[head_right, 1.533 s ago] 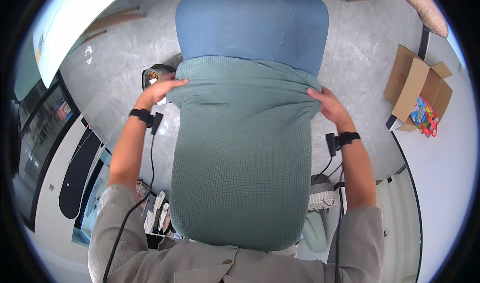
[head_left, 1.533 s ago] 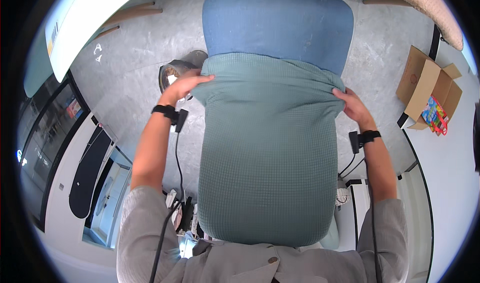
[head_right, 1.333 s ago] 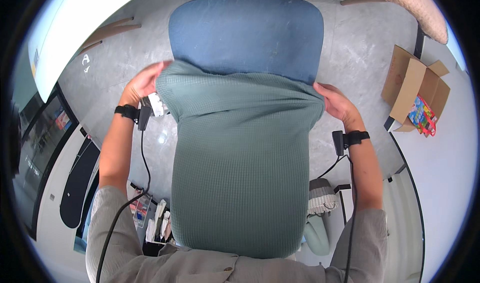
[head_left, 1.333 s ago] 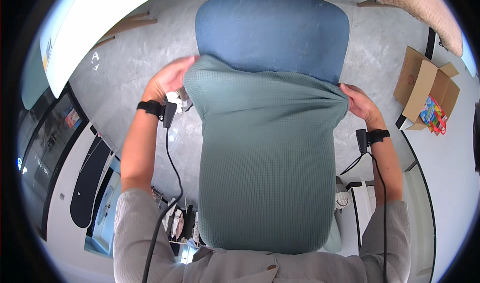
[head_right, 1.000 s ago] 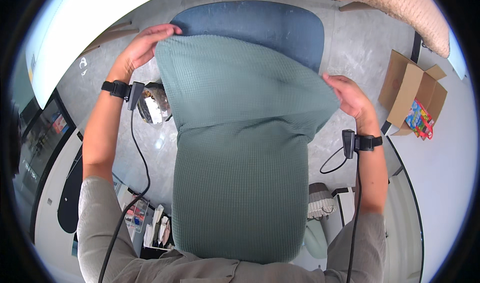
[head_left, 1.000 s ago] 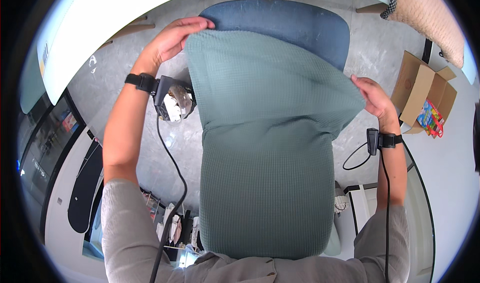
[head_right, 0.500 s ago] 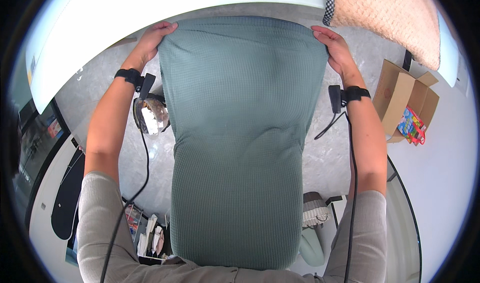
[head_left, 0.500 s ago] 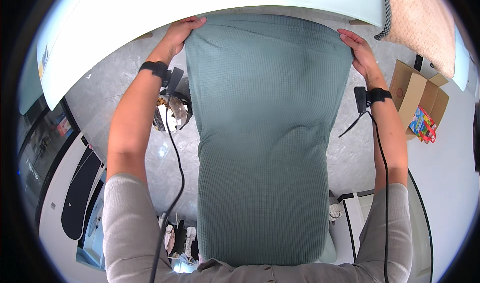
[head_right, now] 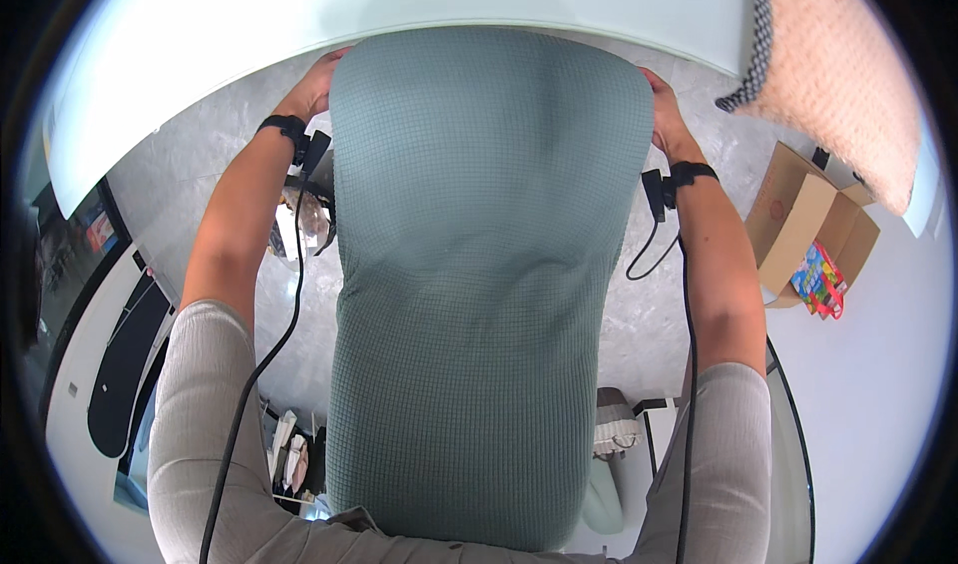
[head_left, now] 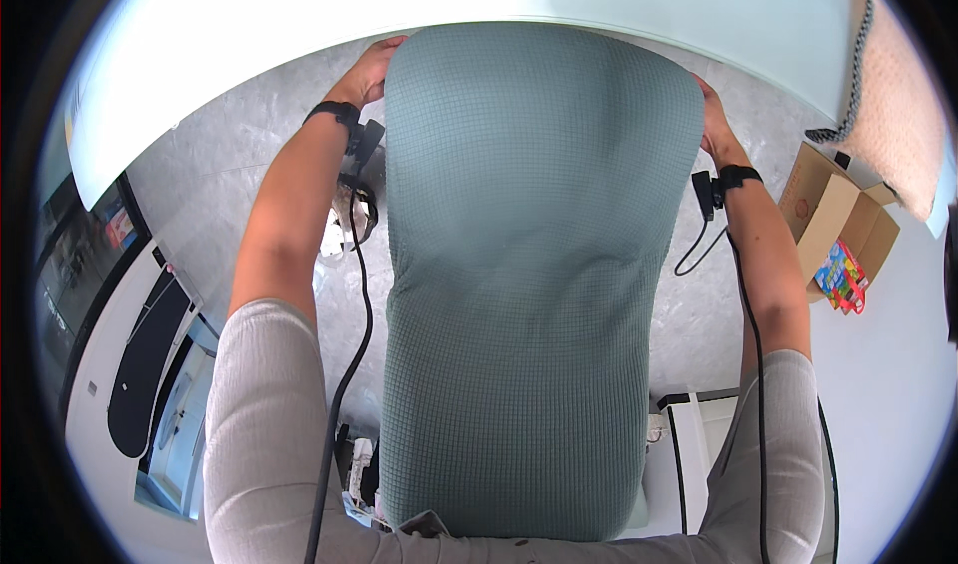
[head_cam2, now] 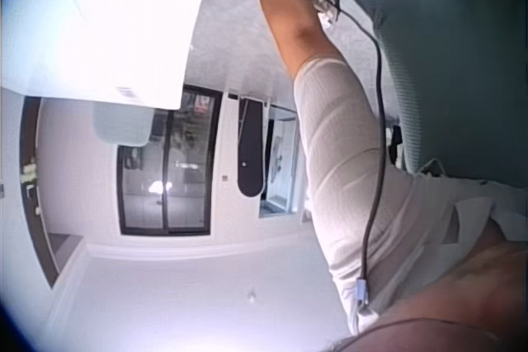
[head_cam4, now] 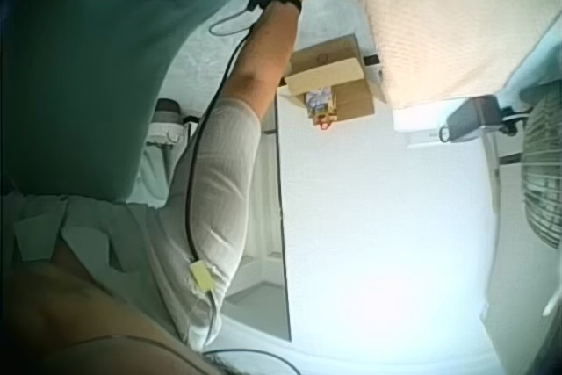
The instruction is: The recorder puts a light green fabric cover onto a dining chair.
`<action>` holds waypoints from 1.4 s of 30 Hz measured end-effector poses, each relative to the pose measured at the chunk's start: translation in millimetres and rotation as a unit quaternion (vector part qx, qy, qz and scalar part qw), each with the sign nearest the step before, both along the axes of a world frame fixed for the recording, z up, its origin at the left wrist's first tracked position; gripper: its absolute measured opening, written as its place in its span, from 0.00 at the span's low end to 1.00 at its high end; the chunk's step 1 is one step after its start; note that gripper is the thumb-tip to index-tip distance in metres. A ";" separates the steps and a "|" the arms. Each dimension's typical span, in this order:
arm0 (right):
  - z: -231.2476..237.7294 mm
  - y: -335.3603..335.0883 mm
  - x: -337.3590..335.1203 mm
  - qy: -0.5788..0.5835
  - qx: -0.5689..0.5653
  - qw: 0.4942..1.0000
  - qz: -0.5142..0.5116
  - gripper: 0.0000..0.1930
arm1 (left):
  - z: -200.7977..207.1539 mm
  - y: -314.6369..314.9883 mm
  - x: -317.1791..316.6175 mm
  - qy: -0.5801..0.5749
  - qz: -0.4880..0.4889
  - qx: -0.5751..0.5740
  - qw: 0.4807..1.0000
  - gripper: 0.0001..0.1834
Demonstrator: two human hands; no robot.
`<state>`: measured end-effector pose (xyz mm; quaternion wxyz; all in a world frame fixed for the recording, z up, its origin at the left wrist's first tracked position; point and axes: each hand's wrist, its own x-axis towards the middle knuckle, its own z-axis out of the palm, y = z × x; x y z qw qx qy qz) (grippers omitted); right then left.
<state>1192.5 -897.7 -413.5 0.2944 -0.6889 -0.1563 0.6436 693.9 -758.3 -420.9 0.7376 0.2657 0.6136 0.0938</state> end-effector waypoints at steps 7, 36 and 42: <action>26.1 -69.4 0.9 0.038 -0.071 0.995 -0.059 0.20 | 53.3 -105.9 -42.0 -0.118 0.179 -0.170 0.962 0.23; 134.5 -304.1 -111.6 0.169 -0.269 0.915 -0.248 0.29 | 124.5 -369.1 -93.5 -0.104 0.042 -0.287 0.951 0.33; 133.1 -333.2 -91.0 0.195 -0.319 0.925 -0.063 0.26 | 113.9 -371.9 -112.5 -0.083 -0.140 -0.222 0.961 0.40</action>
